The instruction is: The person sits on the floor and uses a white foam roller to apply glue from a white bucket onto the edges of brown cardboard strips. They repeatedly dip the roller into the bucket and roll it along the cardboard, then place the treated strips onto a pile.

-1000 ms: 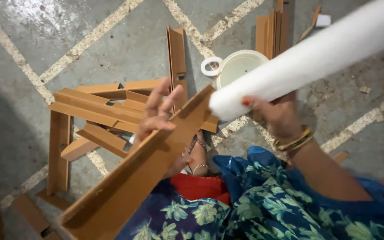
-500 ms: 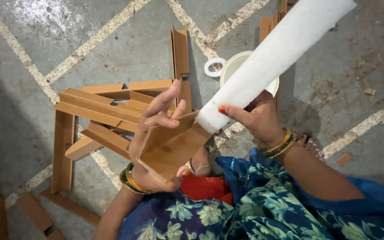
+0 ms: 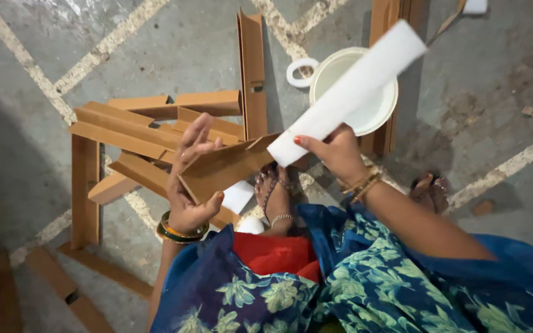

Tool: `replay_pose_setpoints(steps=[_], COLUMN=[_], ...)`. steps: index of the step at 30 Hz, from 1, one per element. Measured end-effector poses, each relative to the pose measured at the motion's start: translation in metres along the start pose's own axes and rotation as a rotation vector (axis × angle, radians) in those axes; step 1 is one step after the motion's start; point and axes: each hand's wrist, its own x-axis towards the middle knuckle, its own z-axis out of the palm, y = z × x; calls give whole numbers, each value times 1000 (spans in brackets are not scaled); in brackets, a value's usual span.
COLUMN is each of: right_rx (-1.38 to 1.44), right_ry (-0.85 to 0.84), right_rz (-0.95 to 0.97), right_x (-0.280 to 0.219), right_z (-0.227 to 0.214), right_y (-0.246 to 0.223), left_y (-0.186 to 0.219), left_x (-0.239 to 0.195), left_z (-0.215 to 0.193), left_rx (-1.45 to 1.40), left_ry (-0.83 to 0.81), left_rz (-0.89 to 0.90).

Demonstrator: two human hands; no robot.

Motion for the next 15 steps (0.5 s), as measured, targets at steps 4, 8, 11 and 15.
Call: replay_pose_setpoints(steps=[4,8,11,15], right_rx=[-176,-105,-249,-251], right_ry=[-43,-79,-54,-8], right_rz=[1,84,62,69], right_x=[17,26,32,38], right_z=[23,41,43,49], right_y=[35,55,67,80], left_y=[-11,-19,-24,-28], left_x=[-23,-29,-32,-36], left_z=[-9,-15,-19,-17], left_rx=[-140,-198,-186,-289], left_ry=[47,97,125,251], left_rz=[-58,1,9,-42])
